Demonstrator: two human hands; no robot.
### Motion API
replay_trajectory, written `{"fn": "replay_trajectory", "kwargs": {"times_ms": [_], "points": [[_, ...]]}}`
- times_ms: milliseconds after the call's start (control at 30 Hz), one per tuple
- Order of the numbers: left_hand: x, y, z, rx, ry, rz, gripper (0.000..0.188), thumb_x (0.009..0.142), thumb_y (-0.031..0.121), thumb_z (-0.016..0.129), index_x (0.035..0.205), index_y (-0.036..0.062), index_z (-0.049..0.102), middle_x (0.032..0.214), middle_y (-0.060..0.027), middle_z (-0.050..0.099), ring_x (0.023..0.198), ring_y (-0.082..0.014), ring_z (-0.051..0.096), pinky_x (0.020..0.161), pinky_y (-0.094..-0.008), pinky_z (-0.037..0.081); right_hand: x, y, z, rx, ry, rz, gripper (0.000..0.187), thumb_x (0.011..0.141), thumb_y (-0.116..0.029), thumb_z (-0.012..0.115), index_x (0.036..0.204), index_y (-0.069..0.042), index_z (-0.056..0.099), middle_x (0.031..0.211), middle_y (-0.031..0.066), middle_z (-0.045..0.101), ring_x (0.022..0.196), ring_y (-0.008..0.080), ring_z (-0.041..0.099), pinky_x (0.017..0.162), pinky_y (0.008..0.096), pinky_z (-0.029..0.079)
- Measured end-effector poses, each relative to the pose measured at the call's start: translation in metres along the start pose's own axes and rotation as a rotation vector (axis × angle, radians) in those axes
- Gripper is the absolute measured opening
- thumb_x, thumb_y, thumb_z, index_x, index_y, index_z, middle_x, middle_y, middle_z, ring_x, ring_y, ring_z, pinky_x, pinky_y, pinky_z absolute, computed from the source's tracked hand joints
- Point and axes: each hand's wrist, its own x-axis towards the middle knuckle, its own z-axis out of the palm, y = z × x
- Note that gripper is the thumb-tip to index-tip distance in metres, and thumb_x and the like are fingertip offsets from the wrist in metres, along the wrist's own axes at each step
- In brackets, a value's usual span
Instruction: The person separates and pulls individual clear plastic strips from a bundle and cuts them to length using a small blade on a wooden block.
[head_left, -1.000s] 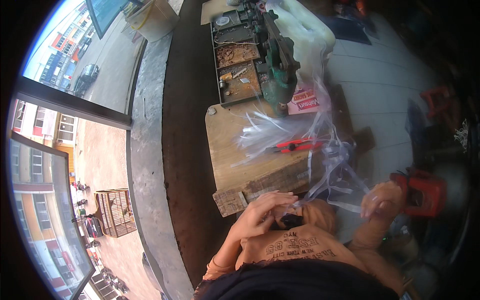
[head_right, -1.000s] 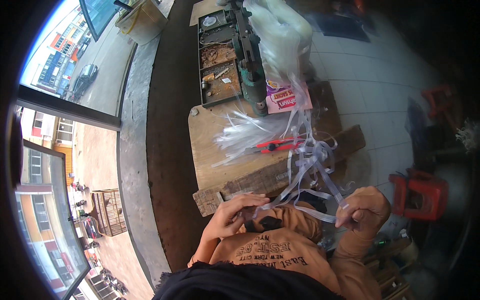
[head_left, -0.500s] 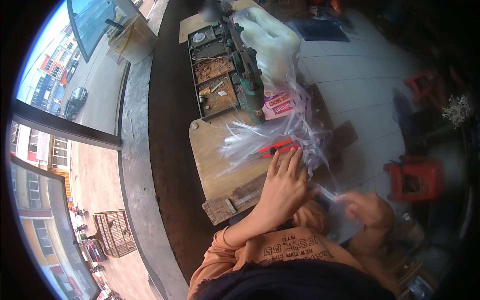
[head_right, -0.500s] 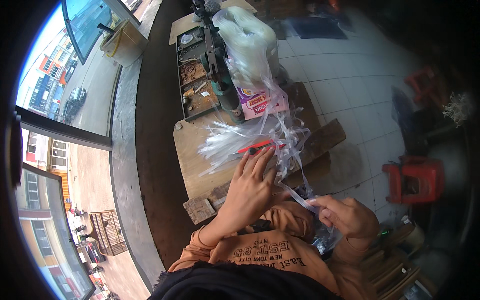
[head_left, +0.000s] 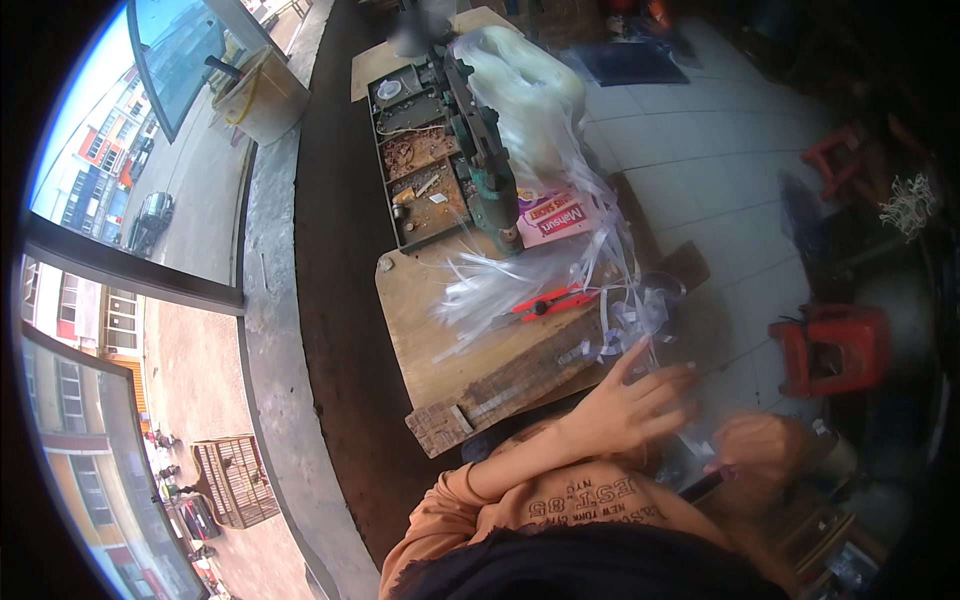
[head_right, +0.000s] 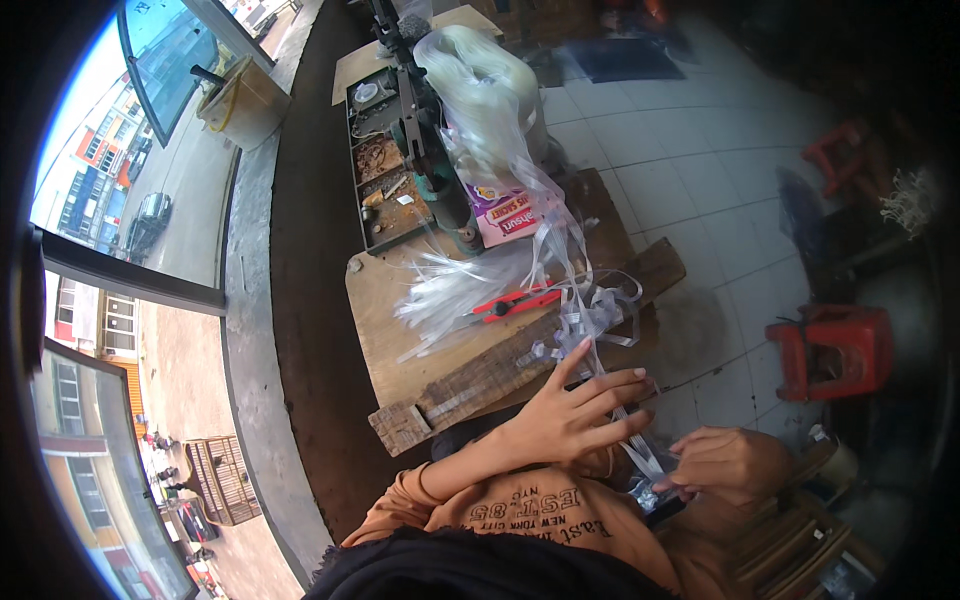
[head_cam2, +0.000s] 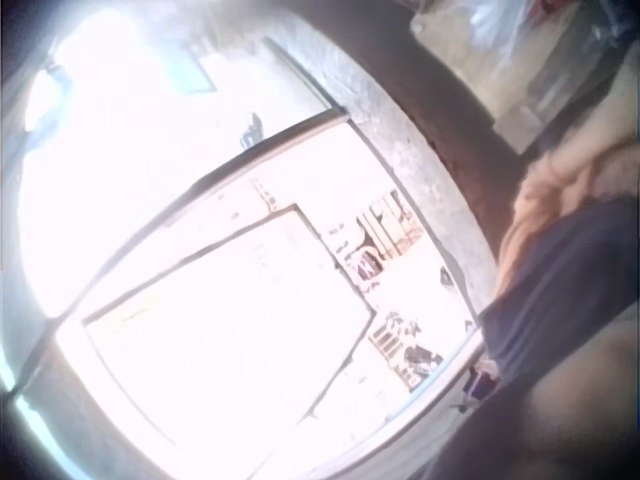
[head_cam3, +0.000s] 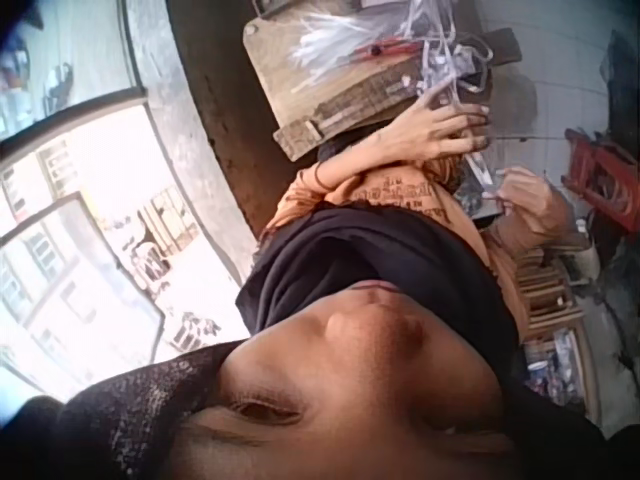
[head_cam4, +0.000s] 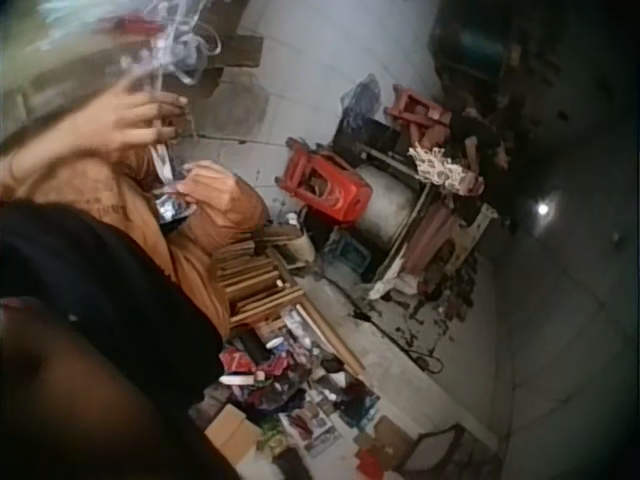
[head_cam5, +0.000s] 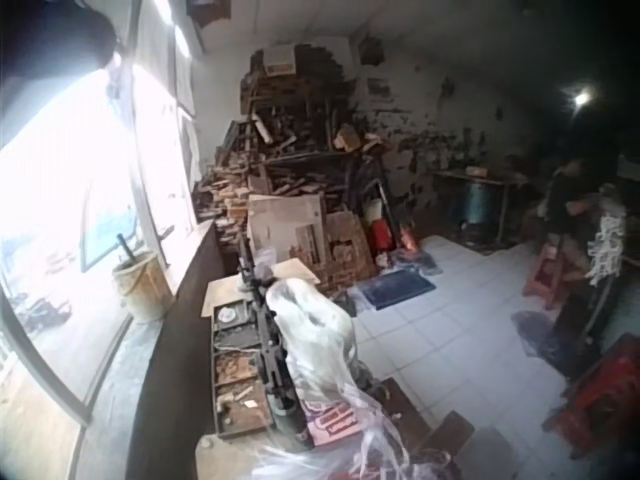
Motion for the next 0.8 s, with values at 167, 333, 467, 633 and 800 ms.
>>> {"fn": "replay_trajectory", "kwargs": {"times_ms": [167, 333, 467, 633, 800], "points": [[0.019, -0.032, -0.021, 0.203, 0.167, -0.178, 0.02, 0.071, 0.015, 0.061, 0.091, 0.0168, 0.059, 0.099, 0.0029, 0.058, 0.106, -0.0118, 0.053, 0.103, -0.0549, 0.023, -0.044, 0.014, 0.015, 0.696, 0.307, -0.697, 0.019, 0.081, -0.006, 0.057, 0.098, 0.004, 0.058, 0.075, 0.0114, 0.063, 0.067, 0.0226, 0.06, 0.057, 0.0324, 0.049], [0.062, -0.077, -0.034, 0.441, 0.269, -0.282, 0.024, 0.071, 0.009, 0.062, 0.093, 0.0141, 0.057, 0.094, 0.0009, 0.055, 0.1, -0.0154, 0.053, 0.1, -0.0471, 0.028, -0.068, -0.008, 0.033, 1.502, 0.249, -2.023, 0.015, 0.081, -0.007, 0.056, 0.091, 0.004, 0.058, 0.069, 0.0143, 0.064, 0.053, 0.0232, 0.06, 0.046, 0.0308, 0.048], [0.064, -0.109, -0.043, 0.5, 0.245, -0.393, 0.038, 0.077, 0.007, 0.059, 0.114, 0.0118, 0.051, 0.117, -0.0043, 0.051, 0.109, -0.0199, 0.049, 0.099, -0.0461, 0.029, -0.071, -0.024, 0.003, 1.115, 0.517, -1.401, 0.028, 0.085, -0.011, 0.051, 0.106, 0.007, 0.049, 0.062, 0.0171, 0.062, 0.045, 0.0246, 0.058, 0.042, 0.0358, 0.051], [0.063, -0.096, -0.023, 0.243, 0.43, -0.476, 0.04, 0.08, 0.006, 0.059, 0.119, 0.0062, 0.05, 0.118, -0.0123, 0.052, 0.105, -0.0265, 0.052, 0.09, -0.0414, 0.037, -0.104, -0.007, -0.002, 0.85, 0.354, -0.804, 0.049, 0.087, -0.005, 0.044, 0.131, 0.009, 0.03, 0.06, 0.0212, 0.059, 0.043, 0.0242, 0.055, 0.044, 0.0454, 0.052], [0.053, -0.052, -0.005, -1.075, -0.003, -0.648, 0.049, 0.098, 0.039, 0.03, 0.12, -0.0012, 0.047, 0.109, -0.0153, 0.058, 0.098, -0.0242, 0.058, 0.087, -0.0336, 0.045, -0.076, -0.027, -0.029, 0.301, -0.083, -0.47, 0.028, 0.079, -0.007, 0.058, 0.107, 0.001, 0.057, 0.066, 0.0111, 0.064, 0.055, 0.0221, 0.061, 0.054, 0.0316, 0.052]]}}
